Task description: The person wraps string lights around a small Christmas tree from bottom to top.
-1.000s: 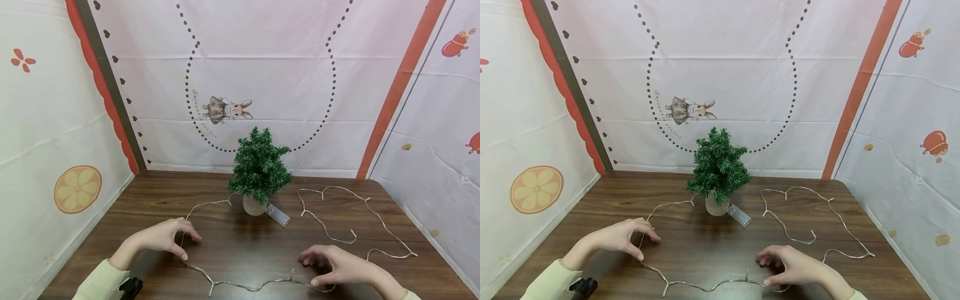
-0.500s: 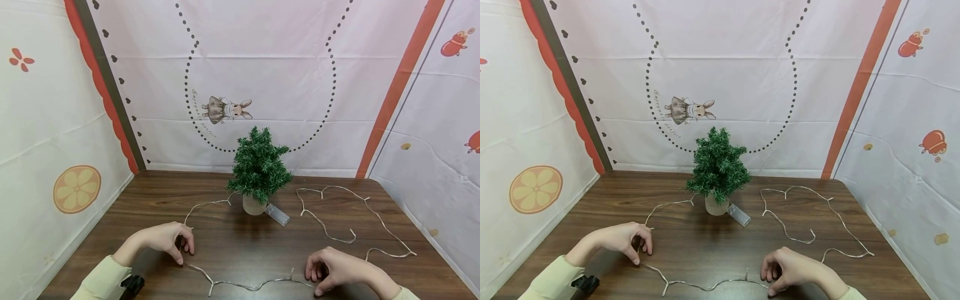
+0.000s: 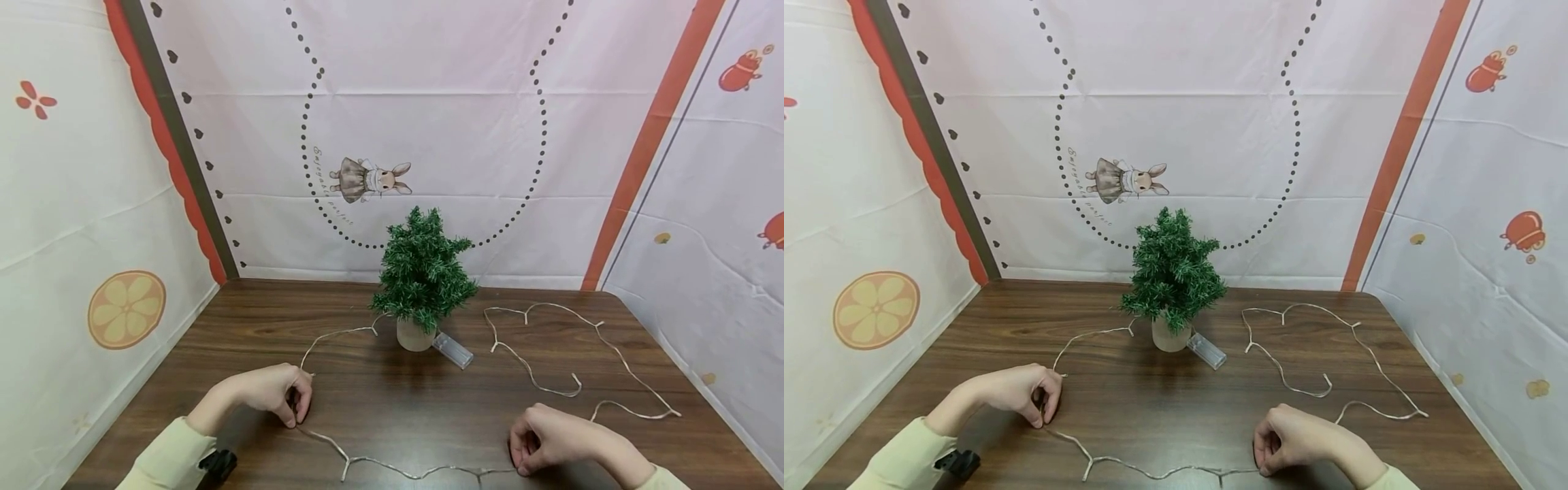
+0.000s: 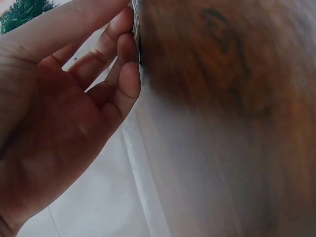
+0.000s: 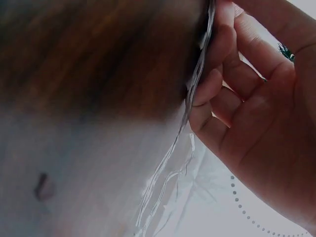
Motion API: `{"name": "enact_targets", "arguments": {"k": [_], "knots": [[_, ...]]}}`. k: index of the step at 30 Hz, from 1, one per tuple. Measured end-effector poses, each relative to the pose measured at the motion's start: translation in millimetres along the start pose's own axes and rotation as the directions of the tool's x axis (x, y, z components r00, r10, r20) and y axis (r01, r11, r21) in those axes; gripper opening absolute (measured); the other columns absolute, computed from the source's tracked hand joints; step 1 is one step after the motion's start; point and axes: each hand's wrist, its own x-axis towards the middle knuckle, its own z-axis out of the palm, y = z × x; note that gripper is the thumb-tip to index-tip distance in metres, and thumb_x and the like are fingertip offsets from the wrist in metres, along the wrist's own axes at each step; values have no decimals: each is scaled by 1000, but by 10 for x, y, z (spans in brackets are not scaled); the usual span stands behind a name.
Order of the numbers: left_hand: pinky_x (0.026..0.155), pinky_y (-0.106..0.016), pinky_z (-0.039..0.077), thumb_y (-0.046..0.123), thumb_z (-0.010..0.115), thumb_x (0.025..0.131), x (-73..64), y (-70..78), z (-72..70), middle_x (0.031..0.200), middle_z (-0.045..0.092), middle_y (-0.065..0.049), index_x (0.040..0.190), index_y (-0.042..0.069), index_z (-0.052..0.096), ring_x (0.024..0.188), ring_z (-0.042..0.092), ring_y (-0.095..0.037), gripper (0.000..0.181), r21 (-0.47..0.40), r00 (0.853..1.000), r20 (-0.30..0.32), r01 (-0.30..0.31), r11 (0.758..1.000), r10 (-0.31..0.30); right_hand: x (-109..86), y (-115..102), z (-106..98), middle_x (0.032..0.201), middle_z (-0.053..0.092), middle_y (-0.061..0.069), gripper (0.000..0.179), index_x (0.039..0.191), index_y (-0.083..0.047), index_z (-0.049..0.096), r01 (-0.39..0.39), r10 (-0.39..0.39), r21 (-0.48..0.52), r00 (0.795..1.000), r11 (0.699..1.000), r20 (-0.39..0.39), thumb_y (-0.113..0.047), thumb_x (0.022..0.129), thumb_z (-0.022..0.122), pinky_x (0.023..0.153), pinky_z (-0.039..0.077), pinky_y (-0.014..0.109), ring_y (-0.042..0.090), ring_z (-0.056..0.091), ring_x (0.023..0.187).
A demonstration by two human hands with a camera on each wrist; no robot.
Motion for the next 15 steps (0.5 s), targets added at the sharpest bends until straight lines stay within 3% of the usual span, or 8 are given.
{"name": "enact_targets", "arguments": {"k": [7,13,15], "knots": [[62,-19,49,8,81,65,11,42,9,72,60,6,70,18,70,72,55,-3,15,28,999,1,36,999,-36,-28,-7,-78,64,60,-10,15,78,-21,63,22,-23,16,999,1000,32,-7,78,70,49,41,7,-17,42,60],[62,-19,49,8,79,68,-3,69,-7,76,60,9,72,20,69,75,54,-3,16,57,999,-9,47,997,-46,-85,47,-182,71,64,-5,10,83,-17,61,-5,0,147,999,989,36,-9,86,66,56,49,15,-11,53,66],[69,-19,49,9,78,71,-10,79,-19,77,61,11,74,22,68,76,55,-2,16,78,998,-24,53,996,-52,-102,66,-216,73,66,-2,9,85,-17,61,-3,-4,187,999,982,33,-10,87,66,57,50,16,-10,55,67]]}}
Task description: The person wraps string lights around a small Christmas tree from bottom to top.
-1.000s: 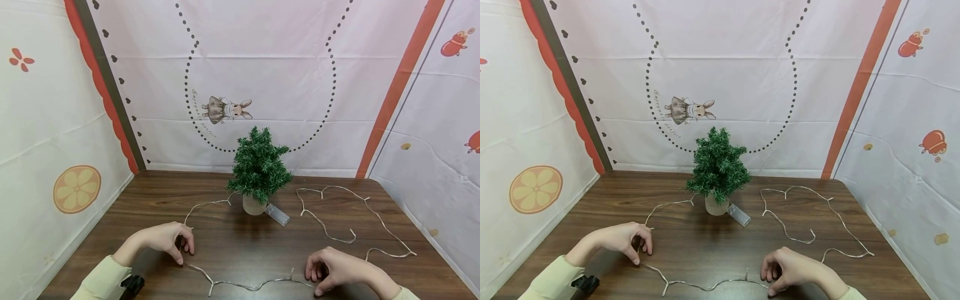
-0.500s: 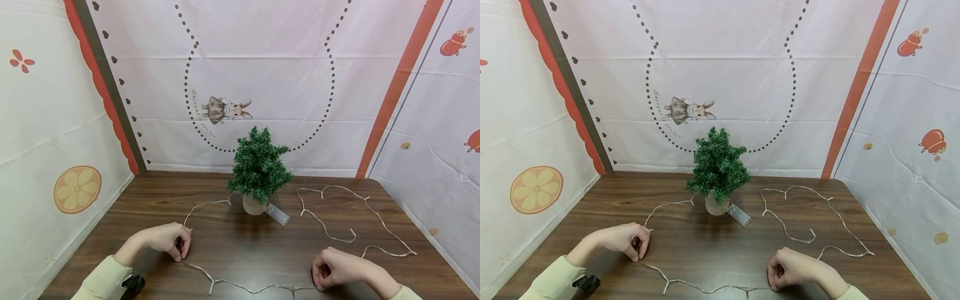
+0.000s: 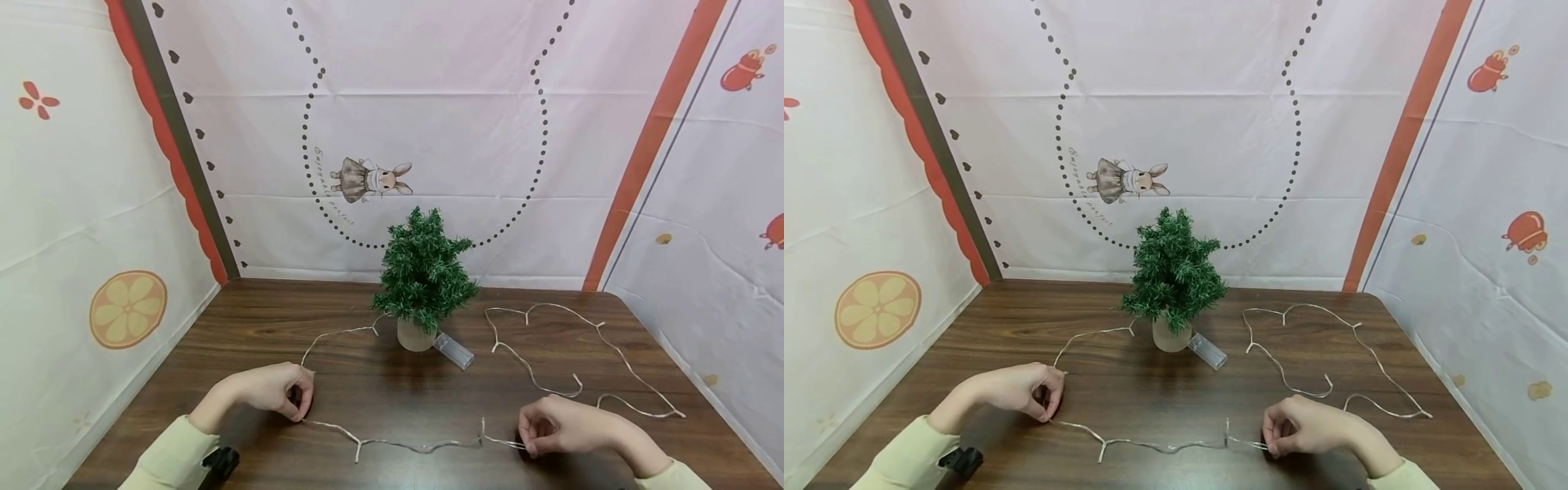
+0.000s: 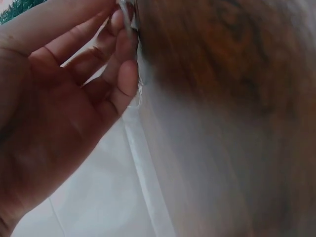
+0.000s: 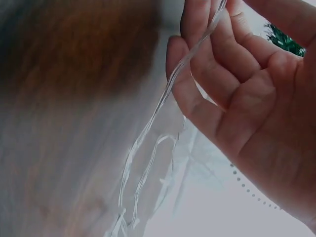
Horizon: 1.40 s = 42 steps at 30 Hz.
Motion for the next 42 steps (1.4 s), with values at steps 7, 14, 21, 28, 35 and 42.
{"name": "enact_targets", "arguments": {"k": [7,14,21,28,35,42], "knots": [[56,-17,47,10,71,81,-17,6,-76,76,62,9,80,18,64,64,53,1,11,-68,1000,-13,9,998,-10,-43,28,-101,74,67,7,8,90,-11,62,32,-28,96,999,995,-43,-3,88,64,60,53,21,2,63,69],[56,-21,48,16,70,86,23,-27,-133,74,63,8,81,21,59,63,56,-2,12,-69,996,-94,-12,998,6,-166,26,-269,80,69,11,14,97,-7,67,88,-80,66,991,994,-110,2,90,59,62,55,24,4,64,74],[64,-24,50,21,67,89,74,-64,-229,80,62,14,85,27,61,73,57,-4,10,27,972,-232,-25,999,30,-356,12,-502,84,67,2,32,97,-13,65,124,-121,-2,969,992,-215,13,88,50,60,50,23,6,61,74],[62,-25,50,17,69,88,110,-92,-325,80,62,9,87,21,63,72,57,-5,8,42,938,-343,-45,998,57,-471,-44,-683,81,60,5,31,93,-3,59,80,-28,207,971,975,-239,15,91,35,46,40,30,16,45,59],[64,-26,50,14,69,87,133,-145,-399,81,63,7,88,20,63,74,58,-7,9,38,908,-415,-44,998,56,-559,-61,-820,72,40,11,32,92,-1,55,130,-57,218,948,967,-312,20,88,32,47,31,35,27,32,60],[73,-28,52,21,68,88,128,-200,-441,84,64,8,88,22,62,81,61,-8,6,-12,902,-431,-22,1000,15,-685,-84,-923,74,37,10,30,90,-1,52,126,-22,246,922,961,-388,16,89,27,51,32,33,26,32,63]]}}
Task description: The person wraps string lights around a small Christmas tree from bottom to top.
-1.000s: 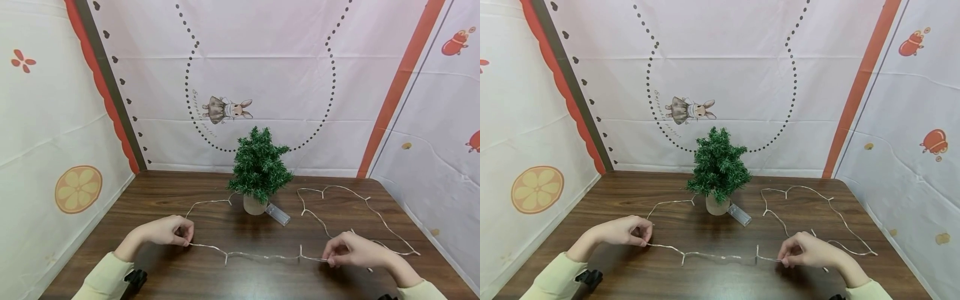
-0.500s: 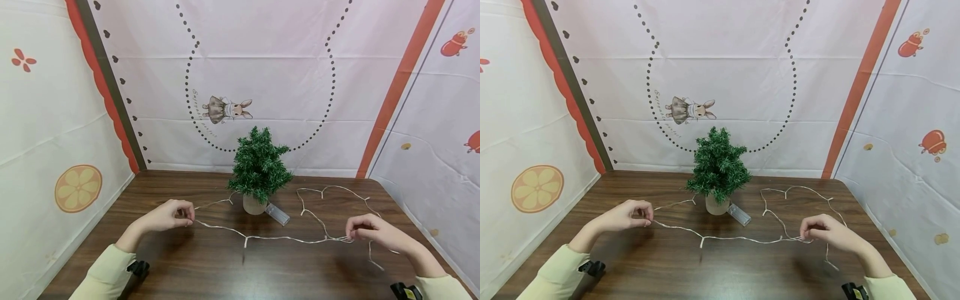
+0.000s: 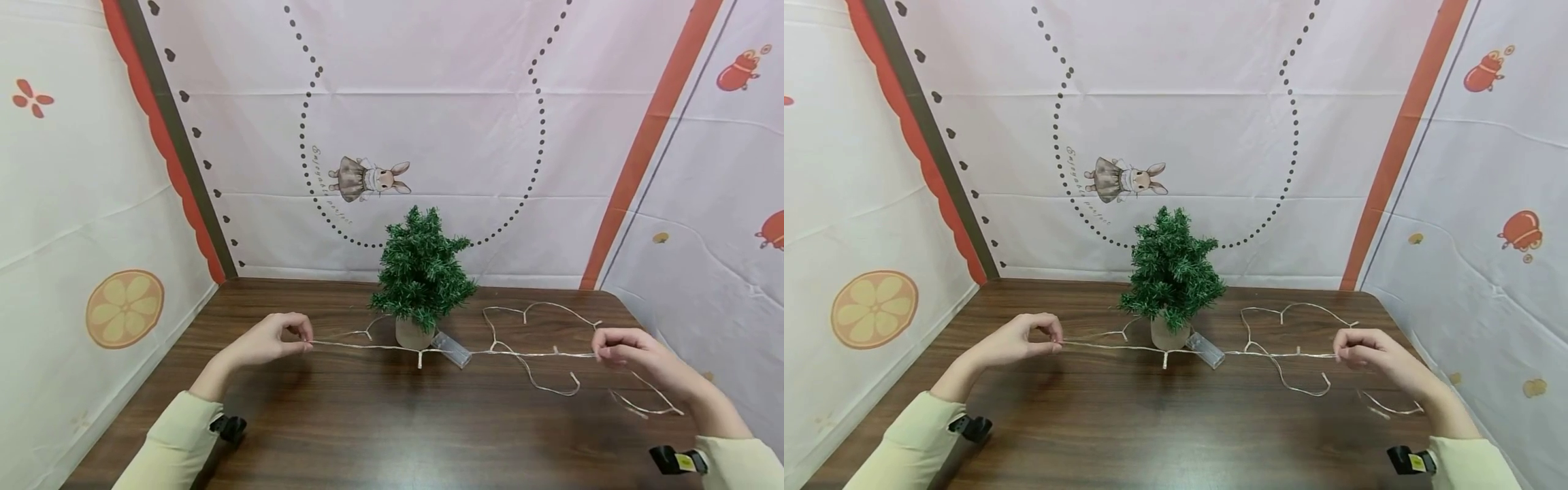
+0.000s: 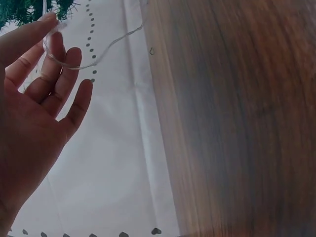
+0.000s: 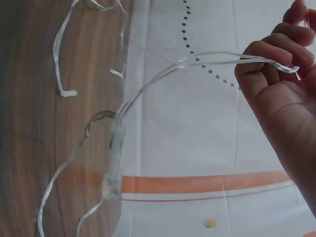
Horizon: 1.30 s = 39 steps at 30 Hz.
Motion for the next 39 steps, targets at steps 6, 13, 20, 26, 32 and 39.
{"name": "enact_targets", "arguments": {"k": [6,13,20,26,32,39], "knots": [[73,-29,51,29,66,89,35,-51,-13,87,68,1,89,19,64,84,62,-10,10,-15,998,-58,26,1000,-27,-27,6,-136,86,49,5,46,97,2,54,105,-102,160,994,982,-27,23,84,16,60,37,32,17,45,74],[74,-29,52,27,61,93,52,-125,-70,93,69,-7,96,19,68,85,64,-22,11,-79,990,-138,24,997,-35,-145,39,-329,96,57,-8,52,106,2,54,119,-106,293,993,949,-60,22,89,10,71,48,21,3,56,87],[69,-27,52,23,63,92,57,-173,-106,94,69,-8,98,15,70,83,64,-23,12,-137,980,-191,29,990,-55,-202,12,-447,98,51,7,61,111,12,48,251,-252,486,965,837,-65,19,86,-7,79,45,26,21,42,81],[63,-26,51,12,63,91,98,-16,-148,92,67,-15,100,3,66,75,62,-11,13,-185,968,-245,17,983,-63,-154,-22,-515,91,35,16,60,101,18,44,340,-378,564,924,753,-53,13,83,-13,72,30,36,28,30,83],[60,-25,50,8,63,91,141,214,-212,95,65,-21,101,0,65,73,60,-12,13,-246,959,-273,1,969,-70,-95,-15,-569,82,28,15,55,99,18,46,361,-398,652,912,666,-98,8,88,-7,71,28,38,27,27,76],[61,-23,50,9,61,92,260,294,-237,97,65,-22,102,-1,65,77,61,-6,15,-270,945,-324,-57,961,-35,-90,-72,-638,75,26,13,54,92,16,47,394,-376,665,909,634,-180,6,88,-6,70,29,39,26,27,71]]}}
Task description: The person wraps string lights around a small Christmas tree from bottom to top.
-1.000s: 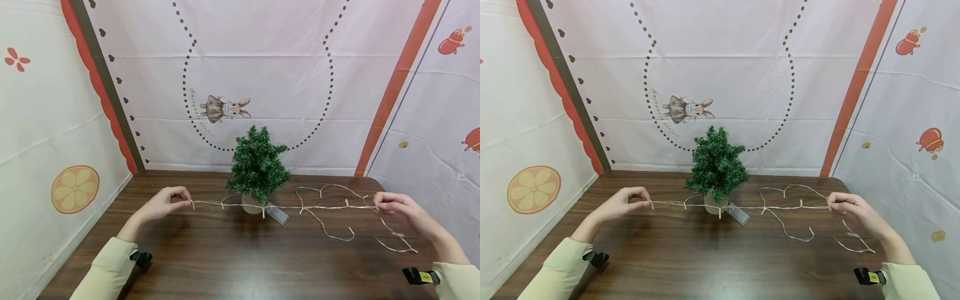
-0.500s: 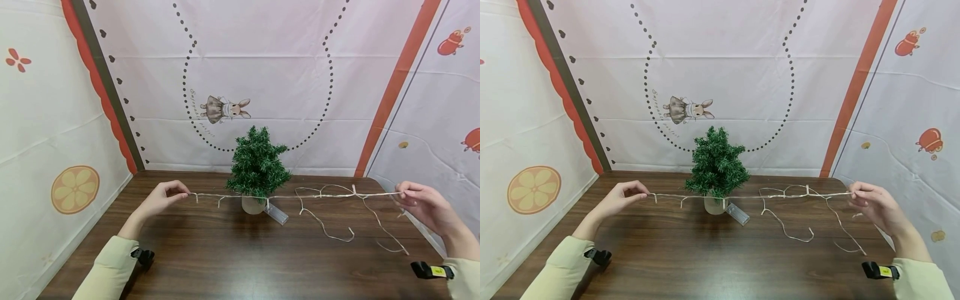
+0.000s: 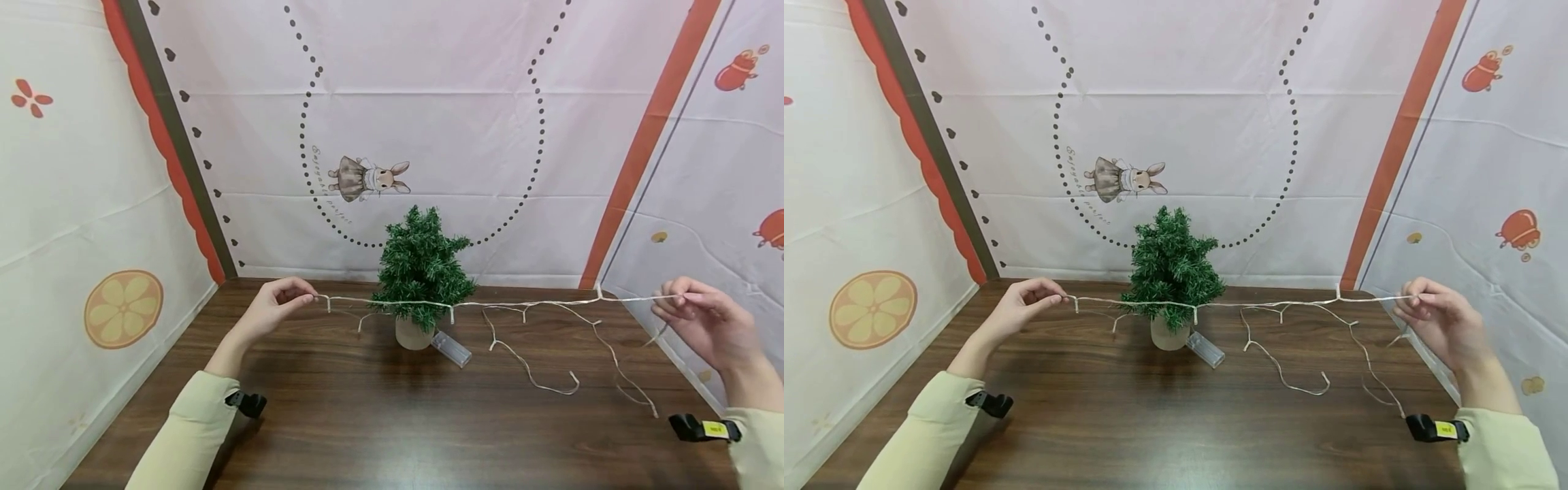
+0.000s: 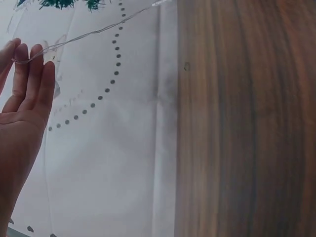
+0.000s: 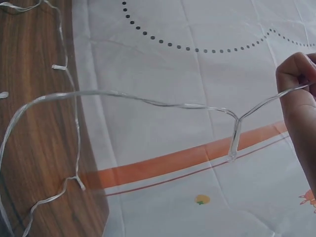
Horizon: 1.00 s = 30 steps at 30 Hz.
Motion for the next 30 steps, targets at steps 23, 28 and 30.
{"name": "enact_targets", "arguments": {"k": [23,28,30], "knots": [[67,-28,53,8,65,89,467,333,381,92,67,-18,98,-4,66,76,63,-16,15,-65,998,47,-37,997,40,262,-239,-38,69,40,19,51,73,19,44,342,-198,258,868,904,-455,-8,100,11,59,18,30,24,29,60],[69,-33,54,6,65,89,537,381,482,90,69,-17,96,-2,68,76,65,-19,11,-70,996,61,-60,996,64,304,-271,-55,72,43,21,51,80,21,48,378,-202,303,852,875,-483,-10,101,14,59,28,35,27,33,62],[68,-33,54,6,66,88,560,391,532,89,68,-18,94,-1,69,75,64,-20,9,-73,995,68,-71,995,76,325,-280,-59,73,45,22,52,84,22,50,388,-207,295,844,873,-495,-11,102,14,60,33,37,28,36,62]]}}
